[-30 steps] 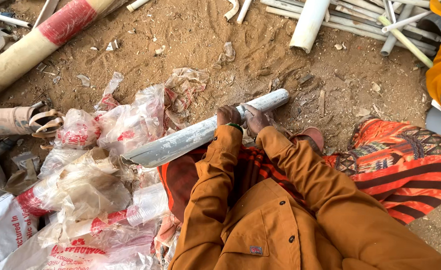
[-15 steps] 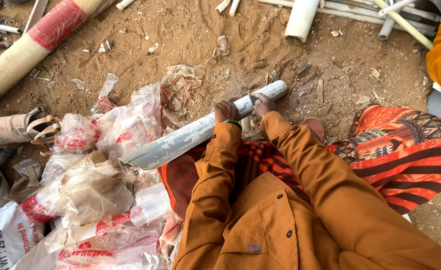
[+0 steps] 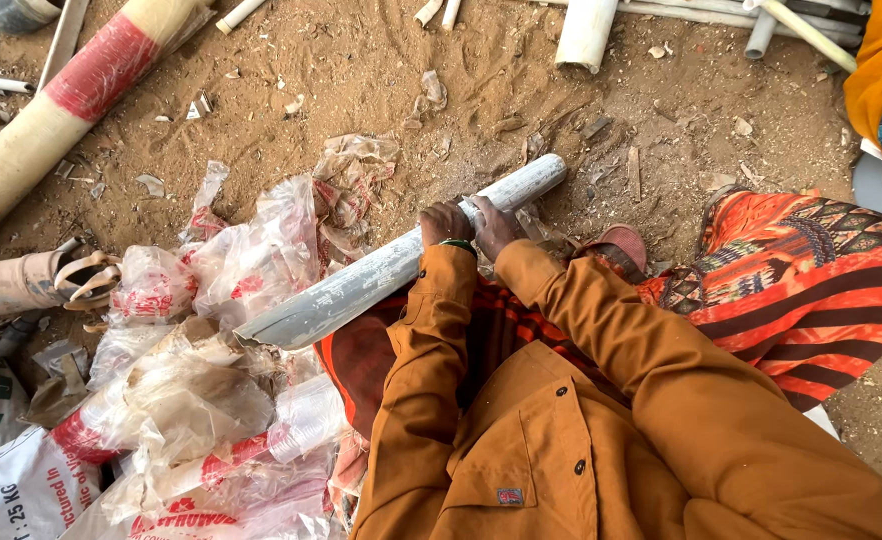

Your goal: The person rubs a white substance onto the exterior of a grey PVC pipe with their hands, covering the length and the open end of the pipe while seated on the ground.

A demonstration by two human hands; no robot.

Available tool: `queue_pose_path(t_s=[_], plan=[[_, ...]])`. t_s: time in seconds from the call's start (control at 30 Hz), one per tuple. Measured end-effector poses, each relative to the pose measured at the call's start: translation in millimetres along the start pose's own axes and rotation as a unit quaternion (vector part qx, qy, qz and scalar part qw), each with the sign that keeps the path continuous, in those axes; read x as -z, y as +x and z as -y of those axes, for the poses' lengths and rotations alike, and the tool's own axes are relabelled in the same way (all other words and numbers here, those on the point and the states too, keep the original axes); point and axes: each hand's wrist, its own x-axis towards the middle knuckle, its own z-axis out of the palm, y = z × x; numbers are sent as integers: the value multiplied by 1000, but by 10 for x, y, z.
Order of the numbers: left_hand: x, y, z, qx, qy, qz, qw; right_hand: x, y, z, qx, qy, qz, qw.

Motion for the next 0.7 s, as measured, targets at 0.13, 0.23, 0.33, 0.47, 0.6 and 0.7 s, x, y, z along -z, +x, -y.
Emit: queue_pose_path(t_s=[0.13, 0.23, 0.33, 0.47, 0.6, 0.7], plan=[[-68, -9, -15, 10, 19, -43, 999, -57, -99, -5, 64, 38, -56, 996], [-39, 28, 23, 19, 5, -36, 999, -60, -134, 45, 68, 24, -35, 997], [-6, 36, -8, -4, -11, -7, 1000, 25, -108, -30, 93, -25, 9, 995], [3, 6, 29, -8, 18, -10, 1000, 66, -49, -53, -34, 62, 1, 997], [-46, 30, -48, 5, 11, -27, 1000, 103, -176, 65, 38, -65, 3, 997], [7, -40, 39, 6, -8, -15, 1000, 125, -391, 250, -58, -145, 101, 983]])
